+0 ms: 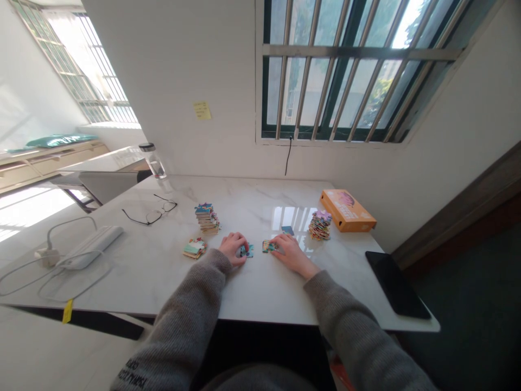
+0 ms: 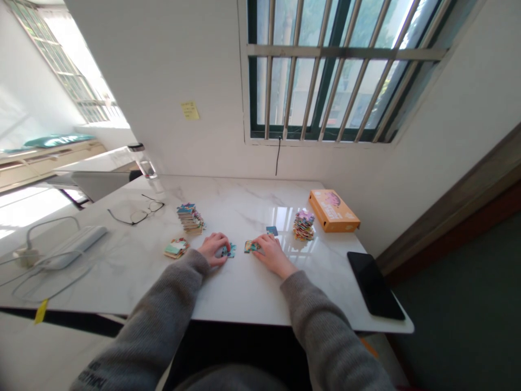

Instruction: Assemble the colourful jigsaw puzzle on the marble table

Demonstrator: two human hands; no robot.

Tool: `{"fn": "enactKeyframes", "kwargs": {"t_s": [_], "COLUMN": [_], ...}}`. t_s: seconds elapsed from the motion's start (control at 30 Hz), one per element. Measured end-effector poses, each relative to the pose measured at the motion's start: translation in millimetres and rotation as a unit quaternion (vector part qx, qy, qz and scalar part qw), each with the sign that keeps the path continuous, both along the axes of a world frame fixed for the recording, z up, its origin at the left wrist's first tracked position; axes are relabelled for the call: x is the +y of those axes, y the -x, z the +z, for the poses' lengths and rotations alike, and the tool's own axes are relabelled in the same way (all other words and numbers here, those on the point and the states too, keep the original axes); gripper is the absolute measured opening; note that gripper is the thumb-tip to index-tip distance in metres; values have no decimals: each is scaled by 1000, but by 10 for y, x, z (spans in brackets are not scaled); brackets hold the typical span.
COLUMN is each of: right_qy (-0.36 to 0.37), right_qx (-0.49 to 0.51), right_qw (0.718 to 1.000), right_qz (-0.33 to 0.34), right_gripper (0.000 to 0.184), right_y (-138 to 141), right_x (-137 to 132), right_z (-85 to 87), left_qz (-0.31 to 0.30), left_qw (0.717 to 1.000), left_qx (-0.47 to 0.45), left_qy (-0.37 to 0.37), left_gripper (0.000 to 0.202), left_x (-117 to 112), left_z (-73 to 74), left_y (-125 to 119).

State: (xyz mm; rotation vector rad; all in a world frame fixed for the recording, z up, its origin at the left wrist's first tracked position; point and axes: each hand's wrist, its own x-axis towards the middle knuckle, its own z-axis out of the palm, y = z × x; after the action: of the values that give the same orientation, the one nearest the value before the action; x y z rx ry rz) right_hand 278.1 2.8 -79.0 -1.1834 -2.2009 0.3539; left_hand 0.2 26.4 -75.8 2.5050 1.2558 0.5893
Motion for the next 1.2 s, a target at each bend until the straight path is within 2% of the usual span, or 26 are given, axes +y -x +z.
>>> {"fn": "enactKeyframes", "kwargs": {"t_s": [0.23,0.43,0.57,0.93,1.03,1.2], "right_qy": [-32,-60,-63,-51,-22,100], "right_qx": [43,81,98,127,144,231], "right_qw": [998,994,993,990,988,967], "right_qz": [15,38,32,35,43,36], "right_gripper": [31,32,34,40,45,41], "right_y": [-1,62,96,117,135,154], "right_x": [-26,-106,-139,-168,-184,-146], "right_z": [74,157,186,196,204,179], "left_qz": [6,-33,-33,-66,-75,-93], "left_qw": [997,991,986,973,969,967], "left_qx": [-53,-103,-142,-220,-234,-234], "left_qy": [-61,-76,-81,-9,5,31], "left_gripper": [27,44,38,38,36,35], "left_x": [-65,-88,-79,-130,-146,-196], "left_z": [64,62,67,130,153,186], "left_y": [-207,-376,-390,-419,-418,-435]}}
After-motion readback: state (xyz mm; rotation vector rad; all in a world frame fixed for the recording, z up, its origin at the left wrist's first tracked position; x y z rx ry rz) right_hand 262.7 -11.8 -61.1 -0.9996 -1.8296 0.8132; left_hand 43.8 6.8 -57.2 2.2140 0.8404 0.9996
